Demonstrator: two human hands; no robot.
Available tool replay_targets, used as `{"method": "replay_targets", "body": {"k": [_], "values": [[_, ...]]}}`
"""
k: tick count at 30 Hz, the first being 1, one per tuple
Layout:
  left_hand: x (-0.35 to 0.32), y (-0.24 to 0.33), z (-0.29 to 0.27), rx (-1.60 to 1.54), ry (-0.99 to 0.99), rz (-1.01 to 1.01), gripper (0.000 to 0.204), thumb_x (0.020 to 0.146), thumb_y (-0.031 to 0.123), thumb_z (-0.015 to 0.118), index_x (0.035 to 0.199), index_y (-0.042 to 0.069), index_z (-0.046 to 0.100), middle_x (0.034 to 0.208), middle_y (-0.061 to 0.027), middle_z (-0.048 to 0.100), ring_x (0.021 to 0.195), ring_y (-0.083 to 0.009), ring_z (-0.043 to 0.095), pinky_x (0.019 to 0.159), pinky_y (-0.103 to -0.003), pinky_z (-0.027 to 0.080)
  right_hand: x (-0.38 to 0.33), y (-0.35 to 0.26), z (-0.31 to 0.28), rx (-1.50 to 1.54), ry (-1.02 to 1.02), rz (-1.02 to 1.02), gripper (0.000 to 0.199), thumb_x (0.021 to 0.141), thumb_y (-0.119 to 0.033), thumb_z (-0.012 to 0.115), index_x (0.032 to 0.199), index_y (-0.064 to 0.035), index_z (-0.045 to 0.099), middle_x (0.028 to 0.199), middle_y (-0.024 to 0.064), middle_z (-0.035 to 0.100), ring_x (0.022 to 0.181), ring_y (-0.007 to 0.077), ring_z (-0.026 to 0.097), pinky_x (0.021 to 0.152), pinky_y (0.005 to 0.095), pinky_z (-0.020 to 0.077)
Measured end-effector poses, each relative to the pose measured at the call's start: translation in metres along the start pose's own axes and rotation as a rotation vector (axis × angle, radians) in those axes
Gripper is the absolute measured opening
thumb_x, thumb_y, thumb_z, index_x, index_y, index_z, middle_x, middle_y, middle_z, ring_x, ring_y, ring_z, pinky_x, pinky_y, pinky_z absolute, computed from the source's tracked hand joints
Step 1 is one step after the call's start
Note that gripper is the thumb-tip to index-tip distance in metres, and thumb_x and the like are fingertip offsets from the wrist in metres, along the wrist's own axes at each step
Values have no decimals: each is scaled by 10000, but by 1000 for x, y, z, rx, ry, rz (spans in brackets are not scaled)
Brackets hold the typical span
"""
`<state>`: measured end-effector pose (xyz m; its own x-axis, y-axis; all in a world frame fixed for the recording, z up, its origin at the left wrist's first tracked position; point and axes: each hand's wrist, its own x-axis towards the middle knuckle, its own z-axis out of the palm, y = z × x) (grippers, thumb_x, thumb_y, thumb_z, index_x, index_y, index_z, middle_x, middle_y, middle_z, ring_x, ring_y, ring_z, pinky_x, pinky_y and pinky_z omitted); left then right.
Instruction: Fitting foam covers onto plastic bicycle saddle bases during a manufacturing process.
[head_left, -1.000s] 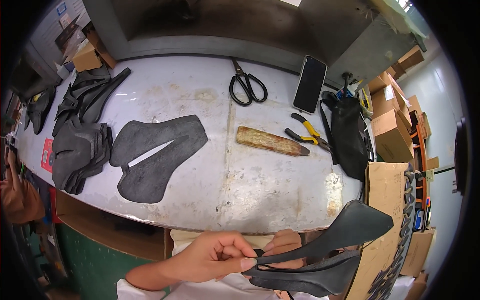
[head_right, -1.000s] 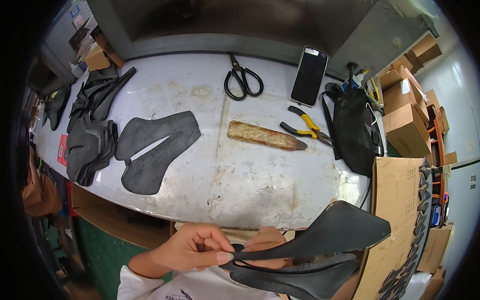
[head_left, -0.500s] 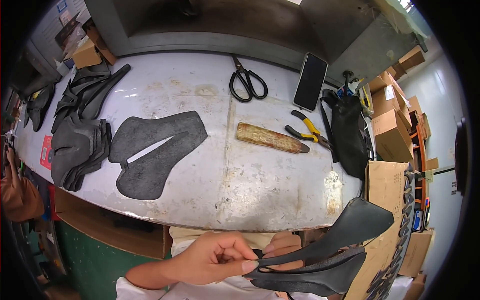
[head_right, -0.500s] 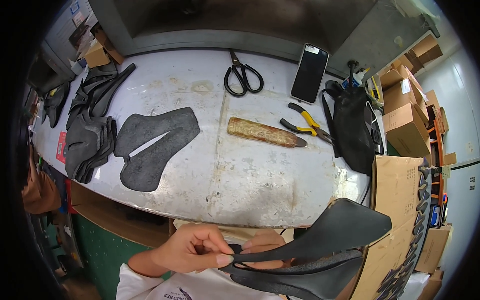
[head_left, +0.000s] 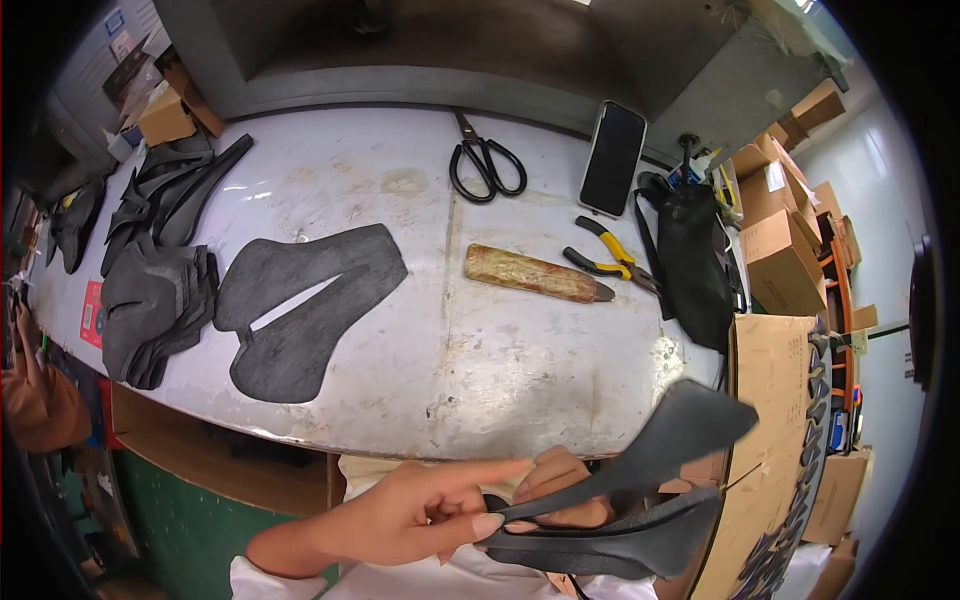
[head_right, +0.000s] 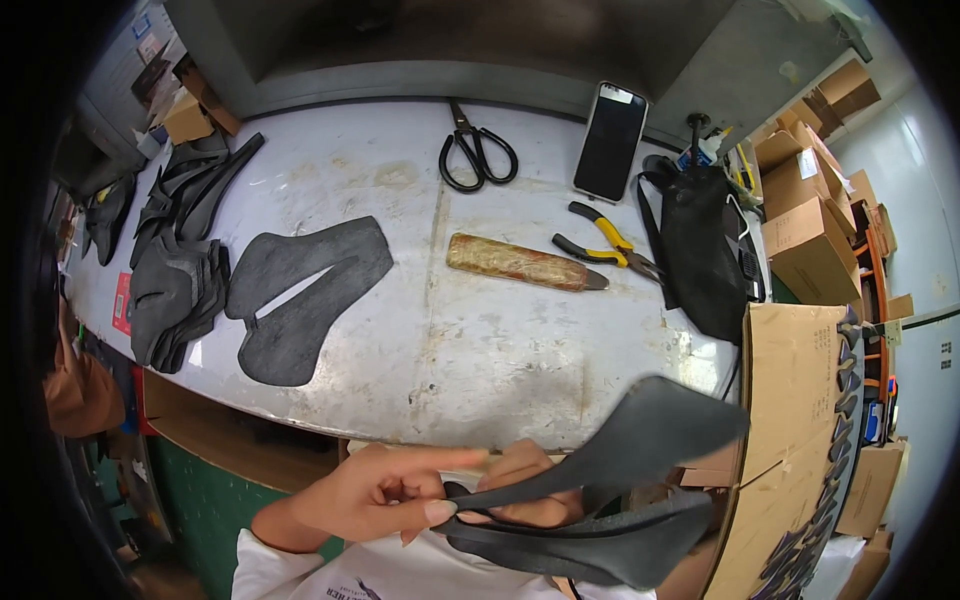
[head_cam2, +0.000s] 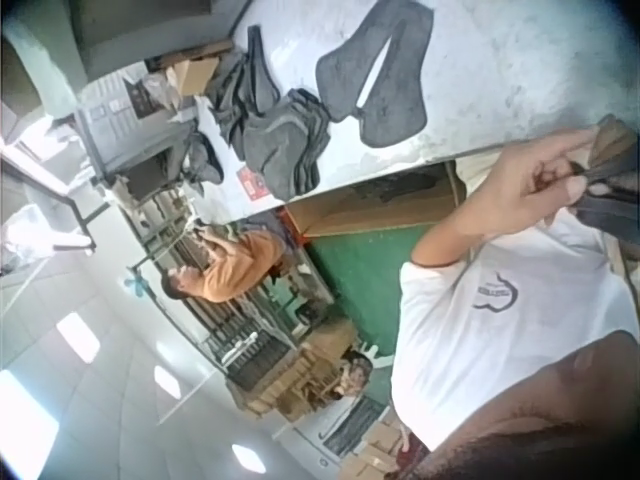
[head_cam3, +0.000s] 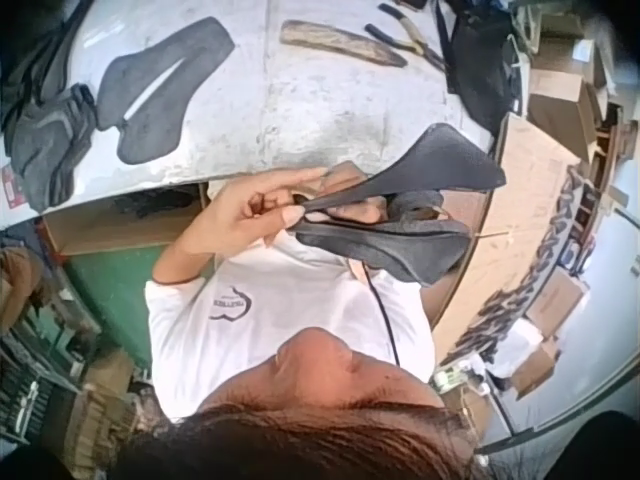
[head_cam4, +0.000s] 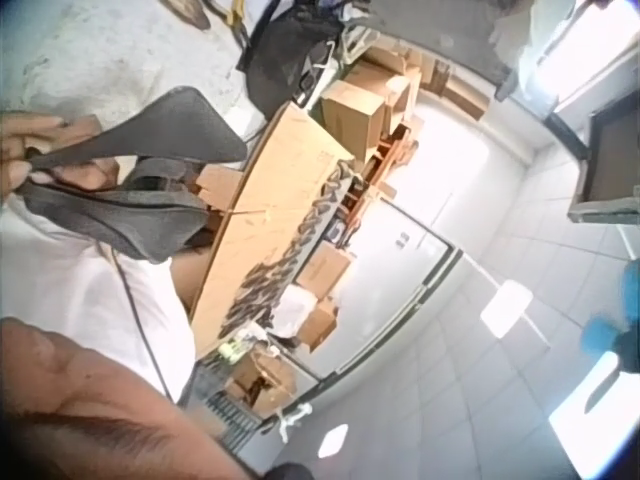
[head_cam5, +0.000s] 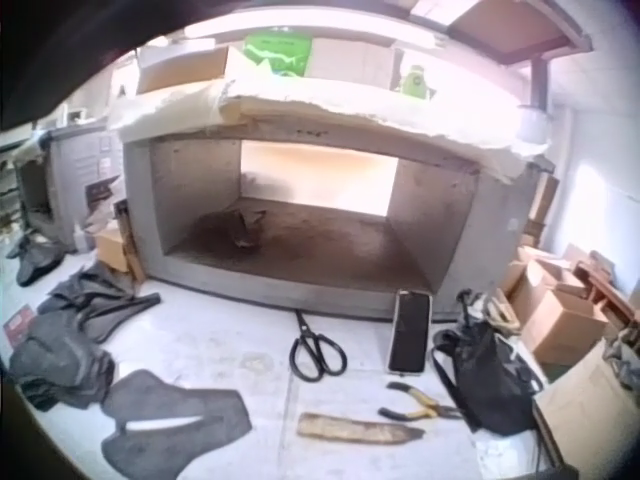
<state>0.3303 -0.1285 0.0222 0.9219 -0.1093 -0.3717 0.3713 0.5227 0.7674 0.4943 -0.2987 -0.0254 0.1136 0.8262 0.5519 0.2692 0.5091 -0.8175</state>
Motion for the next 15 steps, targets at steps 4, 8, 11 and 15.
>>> {"method": "replay_targets", "body": {"k": [4, 8, 11, 15], "values": [[-6, -15, -6, 375, -100, 264, 446, 987, 107, 552, 1426, 99, 476, 689, -7, 604, 542, -47, 513, 505, -192, 393, -27, 19, 23, 275, 57, 53, 172, 788, -37, 742, 922, 42, 669, 766, 129, 656, 613, 233, 599, 487, 355, 365], [-3, -7, -3, 47, -65, -1, 452, 996, 84, 526, 1443, 110, 458, 706, 1, 601, 559, -41, 528, 511, -192, 403, -19, 9, 8, 366, 152, 272, 206, 821, -47, 732, 1007, 17, 669, 826, 109, 679, 769, 239, 652, 627, 362, 460], [-8, -10, -9, -76, -62, -58, 441, 992, 59, 525, 1428, 89, 472, 724, -15, 607, 554, -39, 521, 508, -184, 386, -37, -10, 17, 346, 207, 366, 212, 818, -46, 736, 1011, 15, 669, 847, 110, 682, 790, 238, 653, 650, 361, 469], [-10, -4, -4, -112, -49, -117, 395, 964, 11, 529, 1359, 24, 529, 708, -27, 625, 546, -38, 540, 496, -181, 398, -69, -55, 16, 290, 298, 496, 221, 814, -44, 741, 1015, 13, 669, 875, 113, 685, 818, 238, 654, 682, 360, 481]]}}
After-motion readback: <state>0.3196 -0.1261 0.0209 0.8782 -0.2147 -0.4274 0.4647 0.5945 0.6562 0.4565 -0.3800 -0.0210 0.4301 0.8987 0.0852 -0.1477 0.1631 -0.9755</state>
